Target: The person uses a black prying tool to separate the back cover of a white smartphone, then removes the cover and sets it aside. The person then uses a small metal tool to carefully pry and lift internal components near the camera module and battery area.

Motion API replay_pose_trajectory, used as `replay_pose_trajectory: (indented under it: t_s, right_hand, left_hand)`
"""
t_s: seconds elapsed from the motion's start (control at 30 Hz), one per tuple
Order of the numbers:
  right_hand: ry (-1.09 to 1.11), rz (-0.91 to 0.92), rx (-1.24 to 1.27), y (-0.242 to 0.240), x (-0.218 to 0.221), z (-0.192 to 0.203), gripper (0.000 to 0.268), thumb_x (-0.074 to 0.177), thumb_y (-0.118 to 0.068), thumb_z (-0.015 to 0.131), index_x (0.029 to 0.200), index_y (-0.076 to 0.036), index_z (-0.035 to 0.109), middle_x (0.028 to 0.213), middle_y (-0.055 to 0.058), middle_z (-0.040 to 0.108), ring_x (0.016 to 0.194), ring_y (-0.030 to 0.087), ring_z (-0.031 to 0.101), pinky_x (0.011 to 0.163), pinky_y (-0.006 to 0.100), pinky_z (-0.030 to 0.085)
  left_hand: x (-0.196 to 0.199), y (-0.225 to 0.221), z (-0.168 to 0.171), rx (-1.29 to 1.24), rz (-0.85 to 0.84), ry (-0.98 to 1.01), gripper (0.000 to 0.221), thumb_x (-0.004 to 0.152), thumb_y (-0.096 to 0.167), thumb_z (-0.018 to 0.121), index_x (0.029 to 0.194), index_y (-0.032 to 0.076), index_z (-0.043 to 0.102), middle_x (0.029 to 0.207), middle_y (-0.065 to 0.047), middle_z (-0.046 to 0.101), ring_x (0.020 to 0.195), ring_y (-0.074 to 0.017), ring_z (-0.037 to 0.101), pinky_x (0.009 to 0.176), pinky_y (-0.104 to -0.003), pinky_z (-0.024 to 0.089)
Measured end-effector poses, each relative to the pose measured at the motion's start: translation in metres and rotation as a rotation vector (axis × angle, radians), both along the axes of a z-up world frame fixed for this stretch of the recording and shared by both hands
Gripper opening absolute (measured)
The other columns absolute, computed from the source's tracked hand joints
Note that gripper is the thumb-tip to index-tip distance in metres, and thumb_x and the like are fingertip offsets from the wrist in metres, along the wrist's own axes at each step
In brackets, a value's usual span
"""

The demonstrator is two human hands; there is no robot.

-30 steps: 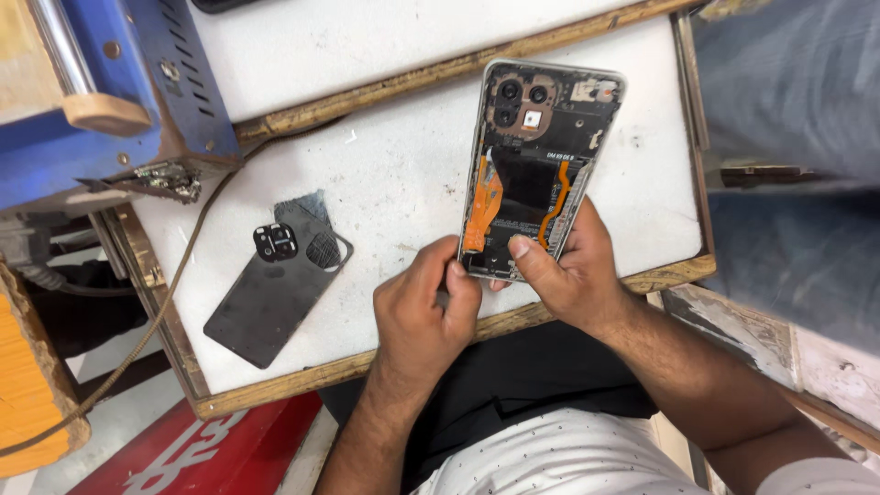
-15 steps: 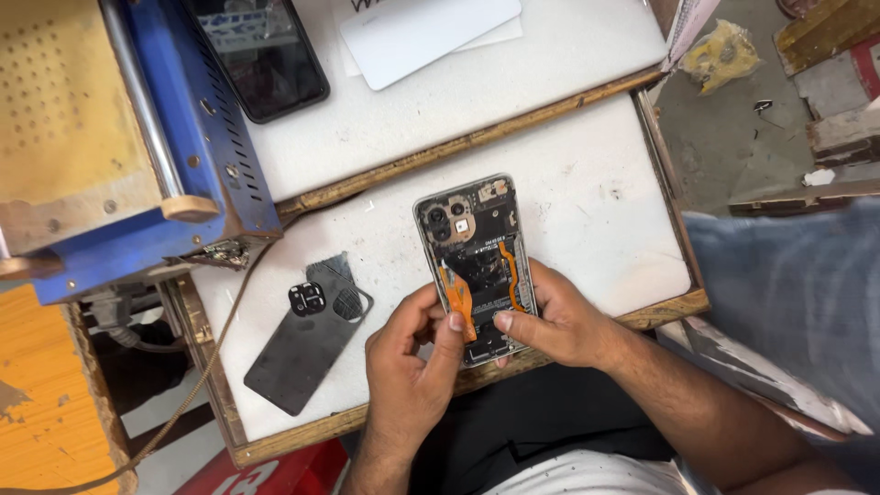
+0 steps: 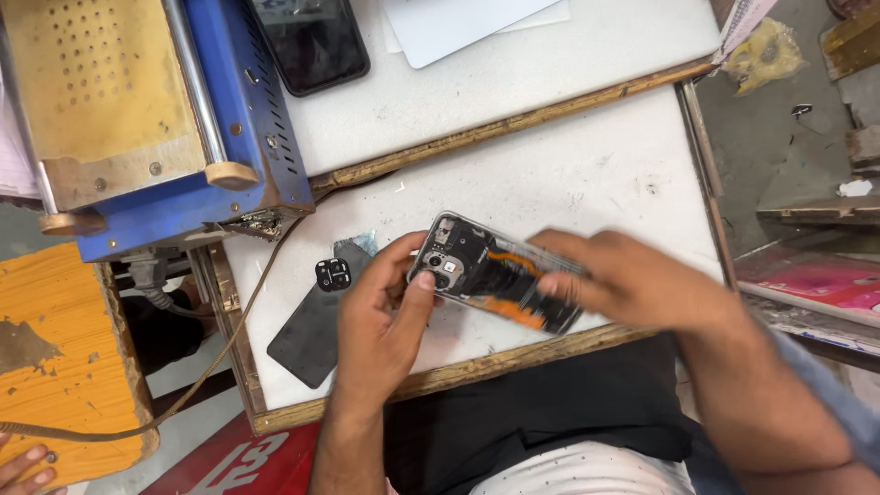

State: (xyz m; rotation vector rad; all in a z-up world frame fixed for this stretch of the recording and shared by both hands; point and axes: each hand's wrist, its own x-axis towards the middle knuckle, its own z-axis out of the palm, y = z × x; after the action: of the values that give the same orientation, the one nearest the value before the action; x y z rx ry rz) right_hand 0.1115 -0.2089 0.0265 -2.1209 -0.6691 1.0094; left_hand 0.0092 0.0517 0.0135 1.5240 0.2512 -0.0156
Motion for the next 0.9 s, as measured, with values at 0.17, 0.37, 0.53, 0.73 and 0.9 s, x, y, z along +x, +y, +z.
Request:
replay_pose_trajectory:
  t_s: [0.17, 0.37, 0.53, 0.73, 0.9]
  right_hand:
    - [-0.169, 0.014, 0.036, -0.003, 0.034, -0.002, 0.041, 0.093, -0.044, 0.060, 0.121, -0.017, 0.072, 0.073, 0.009, 0.078, 0.061, 0.021, 0.076, 0.059, 0.038, 0.060]
    - [-0.661, 0.003, 0.116, 0.005, 0.022, -0.017, 0.030, 0.097, -0.039, 0.066, 0.105, -0.012, 0.076, 0.088, 0.006, 0.078, 0.075, 0.025, 0.074, 0.065, 0.041, 0.059]
    - [-0.720, 0.016, 0.074, 0.018, 0.010, -0.035, 0.028, 0.097, -0.037, 0.068, 0.105, -0.013, 0.078, 0.079, 0.003, 0.077, 0.069, 0.022, 0.073, 0.058, 0.039, 0.057]
    - [-0.800, 0.021, 0.145, 0.018, 0.007, -0.047, 0.026, 0.101, -0.037, 0.068, 0.104, -0.013, 0.077, 0.066, 0.000, 0.071, 0.059, 0.015, 0.069, 0.052, 0.033, 0.055]
    - [-0.936, 0.049, 0.166, 0.019, 0.005, -0.048, 0.027, 0.097, -0.041, 0.072, 0.102, -0.015, 0.078, 0.067, -0.001, 0.071, 0.056, 0.013, 0.066, 0.048, 0.031, 0.053]
  left_hand:
    - [0.007, -0.004, 0.000, 0.219, -0.074, 0.087, 0.026, 0.105, 0.011, 0.059, 0.126, 0.000, 0.069, 0.093, -0.008, 0.079, 0.082, -0.0111, 0.071, 0.071, -0.026, 0.058]
    - [0.003, -0.006, -0.016, 0.313, -0.103, 0.128, 0.029, 0.101, 0.011, 0.060, 0.129, 0.003, 0.066, 0.093, -0.007, 0.080, 0.086, -0.0115, 0.077, 0.074, -0.027, 0.063]
    - [0.000, -0.023, -0.021, 0.476, -0.027, 0.032, 0.023, 0.101, 0.010, 0.061, 0.121, 0.002, 0.068, 0.090, -0.007, 0.079, 0.076, -0.0116, 0.077, 0.060, -0.026, 0.062]
    - [0.006, -0.029, -0.020, 0.681, 0.029, 0.029, 0.013, 0.107, 0.014, 0.063, 0.102, 0.003, 0.070, 0.068, -0.006, 0.070, 0.055, -0.0100, 0.068, 0.050, -0.026, 0.050]
    - [0.017, -0.028, -0.011, 0.539, -0.030, 0.133, 0.019, 0.102, 0.007, 0.053, 0.114, 0.004, 0.067, 0.065, -0.006, 0.069, 0.053, -0.0108, 0.067, 0.043, -0.028, 0.050]
